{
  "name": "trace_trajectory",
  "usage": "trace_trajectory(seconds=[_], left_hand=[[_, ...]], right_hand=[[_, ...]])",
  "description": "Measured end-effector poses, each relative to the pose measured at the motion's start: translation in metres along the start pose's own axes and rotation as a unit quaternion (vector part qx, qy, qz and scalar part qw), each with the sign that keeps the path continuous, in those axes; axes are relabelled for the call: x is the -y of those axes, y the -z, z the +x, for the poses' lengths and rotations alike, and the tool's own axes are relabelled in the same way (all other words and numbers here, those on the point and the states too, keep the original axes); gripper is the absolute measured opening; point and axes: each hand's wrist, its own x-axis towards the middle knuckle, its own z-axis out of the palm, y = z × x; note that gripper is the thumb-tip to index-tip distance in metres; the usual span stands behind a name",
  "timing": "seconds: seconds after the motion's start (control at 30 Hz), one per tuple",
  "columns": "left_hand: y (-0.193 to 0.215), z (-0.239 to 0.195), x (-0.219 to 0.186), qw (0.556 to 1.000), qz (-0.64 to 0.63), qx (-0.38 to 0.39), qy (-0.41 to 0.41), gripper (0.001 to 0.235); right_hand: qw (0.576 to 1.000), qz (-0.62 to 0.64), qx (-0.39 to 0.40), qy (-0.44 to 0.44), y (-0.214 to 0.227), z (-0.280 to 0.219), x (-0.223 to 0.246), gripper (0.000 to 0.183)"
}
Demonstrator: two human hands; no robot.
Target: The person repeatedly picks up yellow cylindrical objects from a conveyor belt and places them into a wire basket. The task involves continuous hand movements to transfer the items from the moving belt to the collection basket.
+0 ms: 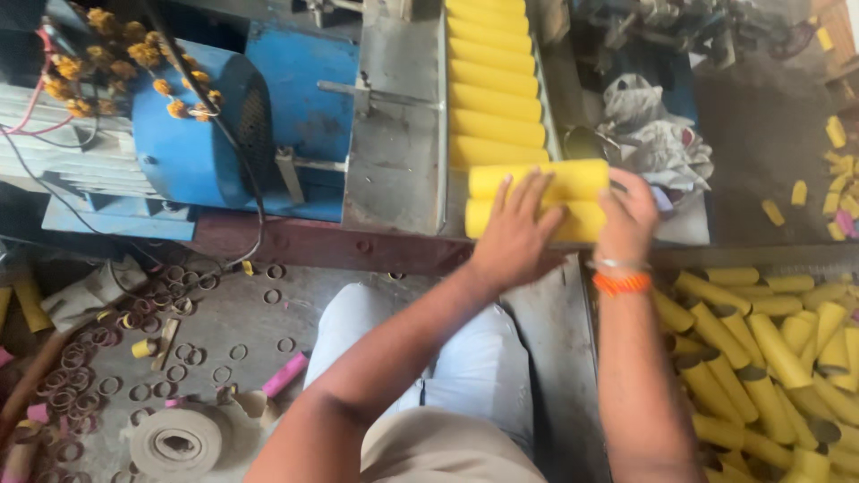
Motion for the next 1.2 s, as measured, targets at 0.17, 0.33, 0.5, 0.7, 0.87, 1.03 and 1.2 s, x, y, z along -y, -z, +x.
trace_trajectory(seconds=[0.17,0.33,0.5,0.7,0.87,1.03,1.2], left_hand=[[-0.013,0.02,0.051,0.971,0.148,0.17,0.081,0.074],[-0.01,0.021,0.073,0.942,0.249,0.212,0.075,0.077],[-0.023,0.021,0.037,0.971,0.168,0.171,-0.006,0.073],[-0.09,0.008,-0.076,0.95,-0.022,0.299,-0.09,0.063],[-0.123,0.003,-0.119,0.876,-0.029,0.481,-0.025,0.058],[-0.124,0.003,-0.122,0.881,0.065,0.469,0.002,0.057],[-0.128,-0.001,-0.119,0.903,0.074,0.423,0.0,0.043]], right_hand=[[0.876,-0.439,0.042,0.197,-0.016,0.008,-0.018,0.015],[0.889,-0.428,-0.013,0.164,0.066,-0.034,-0.01,0.02],[0.94,-0.28,-0.121,-0.153,0.203,-0.154,-0.101,0.025],[0.815,-0.422,-0.002,-0.398,0.252,-0.314,-0.198,0.044],[0.853,-0.454,-0.04,-0.255,0.26,-0.297,-0.224,0.046],[0.878,-0.455,-0.085,-0.121,0.272,-0.182,-0.243,0.074],[0.822,-0.531,0.071,-0.192,0.271,-0.118,-0.277,0.086]])
